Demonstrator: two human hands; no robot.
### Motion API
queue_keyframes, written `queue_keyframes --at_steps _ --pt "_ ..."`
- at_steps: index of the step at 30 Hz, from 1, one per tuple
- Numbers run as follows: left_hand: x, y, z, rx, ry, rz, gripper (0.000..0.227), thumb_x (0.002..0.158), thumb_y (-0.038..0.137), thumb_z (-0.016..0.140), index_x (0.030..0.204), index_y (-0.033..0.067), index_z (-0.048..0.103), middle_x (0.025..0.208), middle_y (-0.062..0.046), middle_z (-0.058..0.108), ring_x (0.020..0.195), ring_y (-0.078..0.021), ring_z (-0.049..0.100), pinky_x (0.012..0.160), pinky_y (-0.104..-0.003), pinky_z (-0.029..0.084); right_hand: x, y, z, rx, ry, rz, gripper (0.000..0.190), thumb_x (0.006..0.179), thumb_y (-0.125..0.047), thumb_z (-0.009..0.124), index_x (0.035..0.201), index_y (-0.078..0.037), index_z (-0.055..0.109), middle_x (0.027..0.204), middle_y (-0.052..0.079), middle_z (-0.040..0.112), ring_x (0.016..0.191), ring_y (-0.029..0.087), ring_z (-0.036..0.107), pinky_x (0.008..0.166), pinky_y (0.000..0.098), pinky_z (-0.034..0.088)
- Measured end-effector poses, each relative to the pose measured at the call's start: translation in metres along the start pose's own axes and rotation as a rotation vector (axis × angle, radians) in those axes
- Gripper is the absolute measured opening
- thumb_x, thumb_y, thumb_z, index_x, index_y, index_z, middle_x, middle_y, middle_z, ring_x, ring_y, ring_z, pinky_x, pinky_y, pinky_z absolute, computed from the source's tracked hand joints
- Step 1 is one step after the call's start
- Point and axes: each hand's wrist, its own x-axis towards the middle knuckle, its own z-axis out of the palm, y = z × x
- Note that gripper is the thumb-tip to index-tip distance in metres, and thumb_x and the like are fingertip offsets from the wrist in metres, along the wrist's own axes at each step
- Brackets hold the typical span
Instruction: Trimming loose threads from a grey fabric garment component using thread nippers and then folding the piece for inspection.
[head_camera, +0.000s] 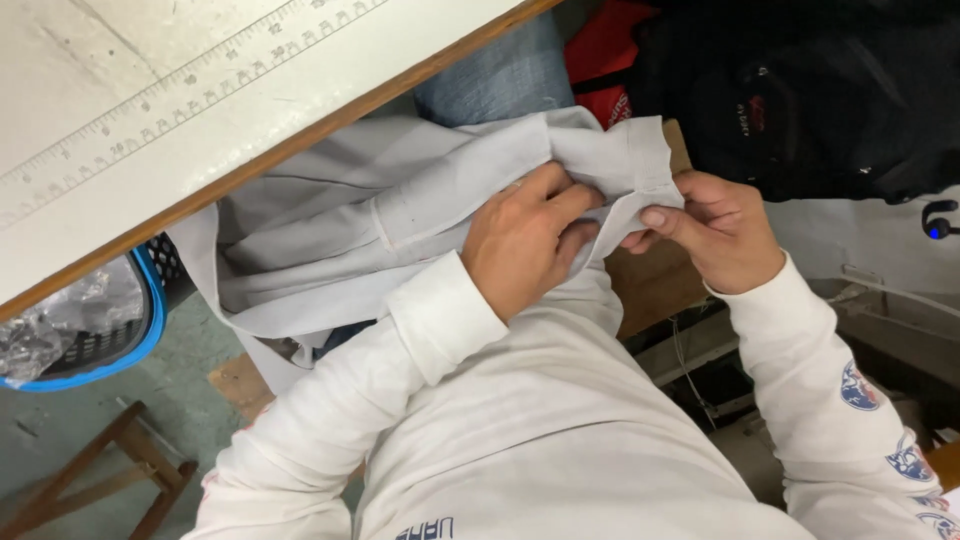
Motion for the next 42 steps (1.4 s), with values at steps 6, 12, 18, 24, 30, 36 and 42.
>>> queue_keyframes --at_steps 6,12,18,24,30,36,42 --pt "0.001 0.024 -0.016 0.035 0.162 -0.014 0.018 0.098 0.013 0.085 0.107 0.0211 0.072 0.112 -0.002 0.067 0.109 -0.0335 0.069 0.086 -0.053 0.054 0.012 -0.068 0.045 -0.657 0.196 -0.185 0.073 0.119 -0.044 0.086 0.170 0.002 0.059 0.162 0.027 0.071 0.119 0.038 0.083 0.092 0.0465 0.073" --pt "0.004 0.045 -0.027 0.508 0.231 0.200 0.012 0.107 0.018 0.072 0.101 0.0110 0.080 0.099 -0.014 0.071 0.096 -0.0396 0.065 0.095 -0.058 0.047 0.000 -0.100 0.078 -1.156 0.097 -0.484 0.066 0.120 -0.061 0.088 0.095 -0.006 0.063 0.088 0.009 0.063 0.080 0.030 0.059 0.077 0.0459 0.045" --pt "-0.022 0.042 -0.054 0.340 0.184 0.123 0.027 0.091 0.011 0.085 0.109 0.0068 0.066 0.105 -0.014 0.061 0.093 -0.0417 0.065 0.084 -0.059 0.055 0.002 -0.113 0.080 -0.880 0.142 -0.239 0.043 0.138 -0.008 0.077 0.095 -0.006 0.077 0.086 0.004 0.076 0.071 0.015 0.061 0.071 0.0346 0.047" --pt "-0.018 0.037 -0.049 0.200 0.251 0.092 0.017 0.113 0.010 0.080 0.102 0.0114 0.067 0.097 -0.009 0.065 0.085 -0.0394 0.067 0.082 -0.054 0.050 0.009 -0.090 0.102 -0.960 0.069 -0.364 0.012 0.118 0.001 0.085 0.109 0.003 0.077 0.100 0.013 0.081 0.078 0.026 0.076 0.072 0.0371 0.063" --pt "-0.021 0.047 -0.087 -0.006 0.268 0.209 0.011 0.115 -0.002 0.075 0.111 0.0076 0.071 0.121 -0.008 0.080 0.107 -0.0345 0.077 0.098 -0.046 0.055 0.017 -0.058 0.082 -0.651 0.164 -0.208 0.017 0.128 0.002 0.072 0.111 0.000 0.075 0.092 0.010 0.080 0.077 0.017 0.069 0.072 0.0360 0.054" --pt "-0.030 0.019 -0.081 0.053 0.304 0.276 0.033 0.111 0.005 0.085 0.089 0.0155 0.064 0.113 -0.002 0.083 0.095 -0.0312 0.079 0.088 -0.044 0.052 0.013 -0.029 0.088 -0.498 0.172 -0.013 0.027 0.116 -0.007 0.078 0.089 -0.002 0.078 0.068 0.014 0.075 0.067 0.012 0.067 0.058 0.0378 0.060" --pt "-0.026 0.037 -0.085 0.338 0.206 0.447 0.027 0.118 -0.011 0.069 0.103 0.0108 0.070 0.115 -0.004 0.080 0.092 -0.0285 0.063 0.082 -0.046 0.040 0.022 -0.124 0.066 -1.272 -0.121 -0.857 0.035 0.129 -0.046 0.082 0.144 -0.015 0.091 0.154 0.025 0.078 0.131 0.054 0.080 0.117 0.0683 0.057"
